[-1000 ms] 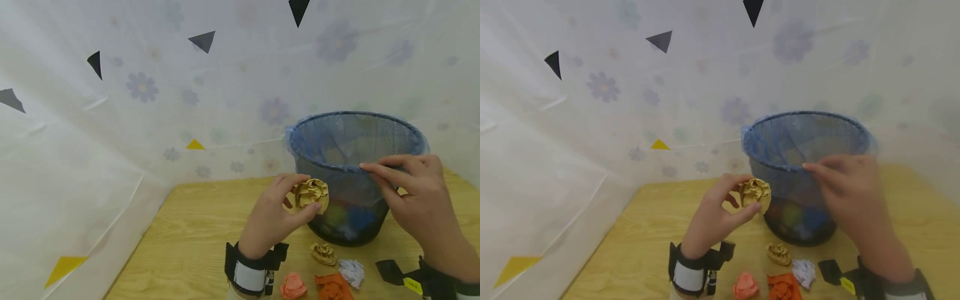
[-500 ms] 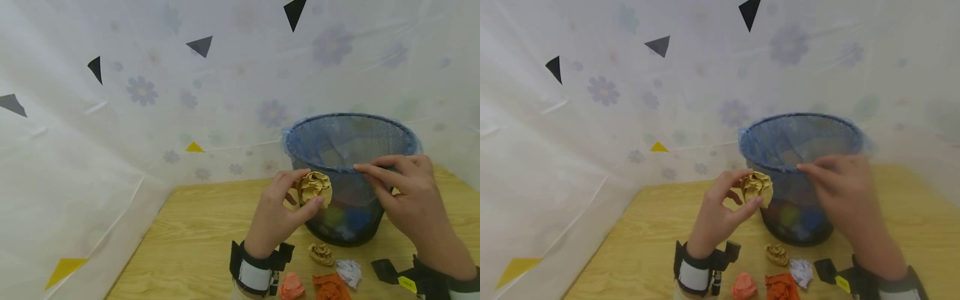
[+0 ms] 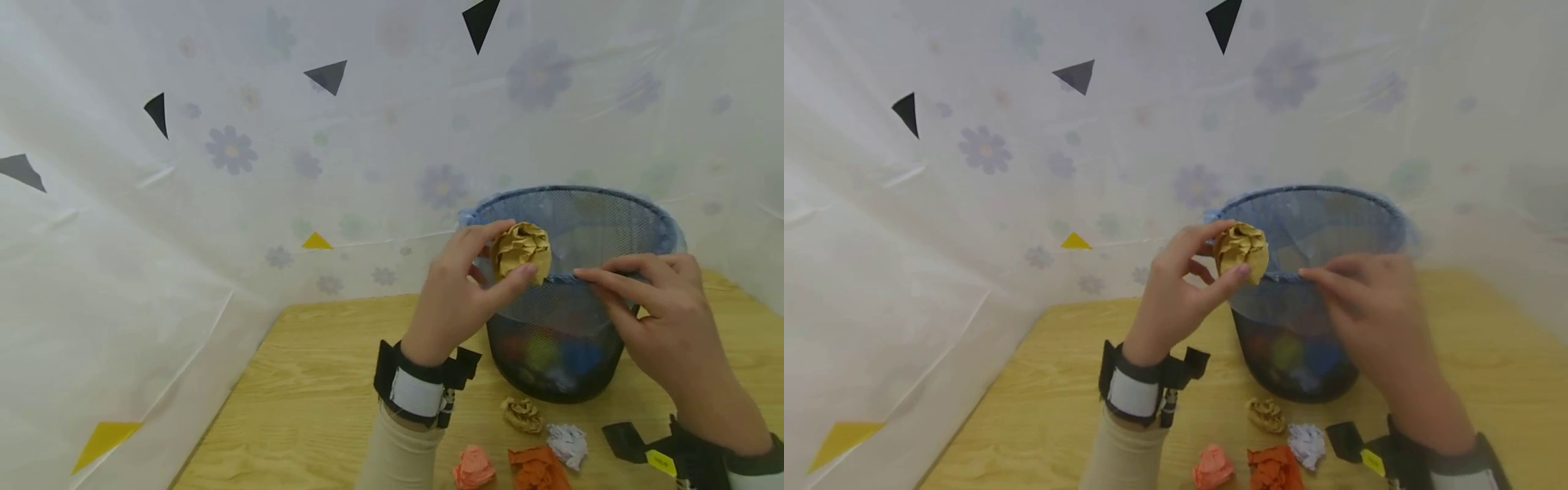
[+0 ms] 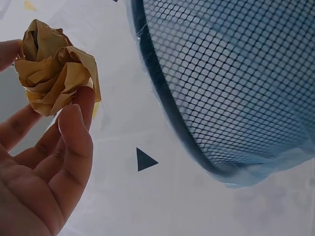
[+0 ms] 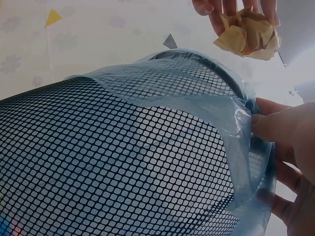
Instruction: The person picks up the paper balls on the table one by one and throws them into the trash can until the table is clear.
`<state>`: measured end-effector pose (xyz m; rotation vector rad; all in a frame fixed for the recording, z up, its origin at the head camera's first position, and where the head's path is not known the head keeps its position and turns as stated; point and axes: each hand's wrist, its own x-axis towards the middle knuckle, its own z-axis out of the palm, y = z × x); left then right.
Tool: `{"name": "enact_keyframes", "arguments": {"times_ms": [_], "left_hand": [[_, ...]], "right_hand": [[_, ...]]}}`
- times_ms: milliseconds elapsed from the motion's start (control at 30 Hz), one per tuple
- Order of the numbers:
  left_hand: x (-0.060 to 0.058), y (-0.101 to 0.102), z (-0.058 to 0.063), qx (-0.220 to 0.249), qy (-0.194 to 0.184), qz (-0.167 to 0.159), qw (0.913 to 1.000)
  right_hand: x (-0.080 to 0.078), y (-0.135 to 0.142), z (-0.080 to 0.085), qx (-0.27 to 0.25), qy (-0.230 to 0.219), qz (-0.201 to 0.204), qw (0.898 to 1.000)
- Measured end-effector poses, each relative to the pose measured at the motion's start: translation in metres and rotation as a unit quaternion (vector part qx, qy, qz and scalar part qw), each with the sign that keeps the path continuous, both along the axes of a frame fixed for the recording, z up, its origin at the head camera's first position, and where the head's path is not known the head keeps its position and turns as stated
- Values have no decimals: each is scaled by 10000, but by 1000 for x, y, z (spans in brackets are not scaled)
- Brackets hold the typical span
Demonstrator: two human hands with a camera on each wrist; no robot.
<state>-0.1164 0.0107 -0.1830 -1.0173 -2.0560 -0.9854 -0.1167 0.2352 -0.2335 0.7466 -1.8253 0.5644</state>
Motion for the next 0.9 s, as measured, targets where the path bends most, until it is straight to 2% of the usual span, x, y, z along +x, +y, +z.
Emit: {"name": "enact_keyframes", "arguments": {"times_ms": [267,367,600,767,900], "left_hand": [[-23,14,38,450,-440,-585,9963],[-30,22,50,484,-555,-617,9954],[-38,40,79,5,-899,-65,9959],[-45,50,94,-327,-1062,104,9938],[-52,57,99,-526,-1130,156,9921]], "right_hand": [[1,-2,0,-52,23,72,10000],[1,-3,1,-100,70,101,9999],[1,-9,2,-251,171,259,9992],[1,-12,4,-309,203,350,9987],[1,-13,4,-309,172,341,9988]]}}
